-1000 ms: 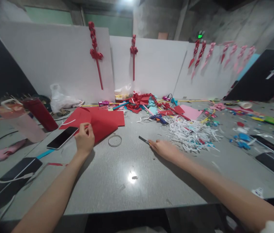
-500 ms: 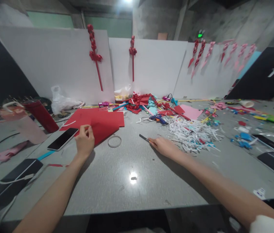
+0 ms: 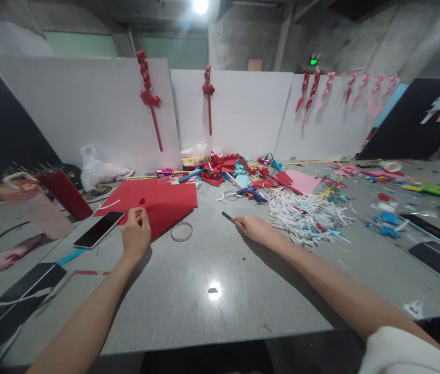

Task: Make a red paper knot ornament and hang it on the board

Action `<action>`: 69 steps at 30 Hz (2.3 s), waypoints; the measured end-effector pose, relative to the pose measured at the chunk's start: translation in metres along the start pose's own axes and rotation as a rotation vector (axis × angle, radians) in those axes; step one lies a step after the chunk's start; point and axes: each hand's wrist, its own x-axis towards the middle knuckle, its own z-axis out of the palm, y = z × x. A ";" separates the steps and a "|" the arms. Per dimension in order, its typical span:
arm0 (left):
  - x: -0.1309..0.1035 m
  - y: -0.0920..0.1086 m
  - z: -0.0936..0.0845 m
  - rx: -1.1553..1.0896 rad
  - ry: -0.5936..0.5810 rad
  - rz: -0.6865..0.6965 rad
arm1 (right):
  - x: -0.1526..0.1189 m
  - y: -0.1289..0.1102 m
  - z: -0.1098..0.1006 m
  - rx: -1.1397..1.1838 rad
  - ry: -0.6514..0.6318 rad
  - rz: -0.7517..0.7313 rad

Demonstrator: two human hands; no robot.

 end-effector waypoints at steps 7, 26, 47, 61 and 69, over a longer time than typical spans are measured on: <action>0.000 0.006 -0.002 0.012 -0.015 0.026 | -0.009 0.005 0.004 -0.044 0.015 0.029; -0.005 0.003 0.000 0.004 -0.018 0.024 | 0.029 0.020 -0.006 -0.110 0.078 0.110; -0.006 0.005 0.004 -0.014 -0.067 0.057 | -0.022 -0.034 0.007 -0.215 0.200 0.107; -0.029 0.056 -0.012 -0.317 -0.427 0.564 | -0.078 -0.087 0.012 -0.145 0.323 -0.253; -0.049 0.067 -0.004 -0.383 -0.896 0.586 | -0.078 -0.096 0.034 -0.101 0.284 -0.282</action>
